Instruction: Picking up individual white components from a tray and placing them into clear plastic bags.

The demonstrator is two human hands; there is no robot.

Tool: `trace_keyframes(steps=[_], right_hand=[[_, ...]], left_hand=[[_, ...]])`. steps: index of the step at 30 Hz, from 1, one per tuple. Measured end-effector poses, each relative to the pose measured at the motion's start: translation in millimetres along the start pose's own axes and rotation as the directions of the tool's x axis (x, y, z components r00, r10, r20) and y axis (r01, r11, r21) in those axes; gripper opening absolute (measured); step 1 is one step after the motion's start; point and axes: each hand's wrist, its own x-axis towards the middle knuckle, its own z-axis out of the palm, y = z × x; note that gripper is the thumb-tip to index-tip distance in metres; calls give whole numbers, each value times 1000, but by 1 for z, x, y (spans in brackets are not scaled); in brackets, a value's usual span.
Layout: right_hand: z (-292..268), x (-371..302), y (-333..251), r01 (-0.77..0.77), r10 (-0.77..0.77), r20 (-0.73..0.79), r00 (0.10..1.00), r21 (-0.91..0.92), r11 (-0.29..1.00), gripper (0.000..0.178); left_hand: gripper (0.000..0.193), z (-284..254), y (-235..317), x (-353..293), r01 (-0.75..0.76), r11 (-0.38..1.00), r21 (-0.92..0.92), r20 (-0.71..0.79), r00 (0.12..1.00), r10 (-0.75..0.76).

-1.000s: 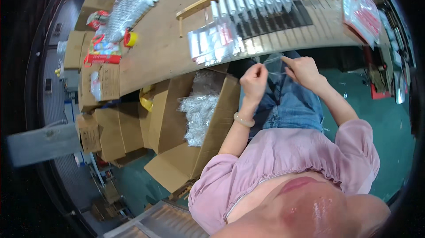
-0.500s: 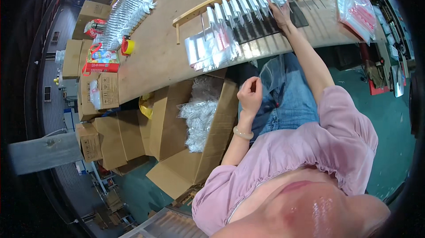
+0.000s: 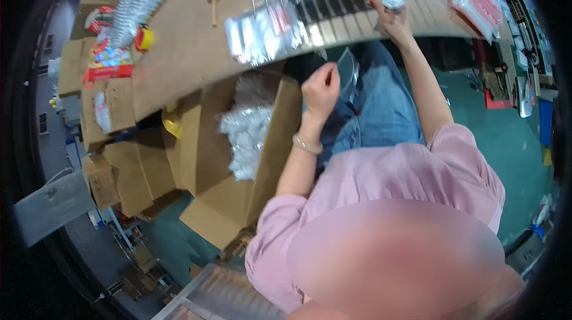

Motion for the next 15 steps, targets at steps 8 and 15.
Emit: trace_keyframes(steps=[8, 15], right_hand=[[-52, -74, -64, -198, 335, 693, 638, -273, 942, 18], [-42, -44, -55, -247, 712, 694, 102, -676, 694, 35]], left_hand=[[6, 26, 8, 8, -20, 1000, 20, 88, 996, 18], [7, 41, 22, -7, 27, 1000, 8, 52, 998, -27]])
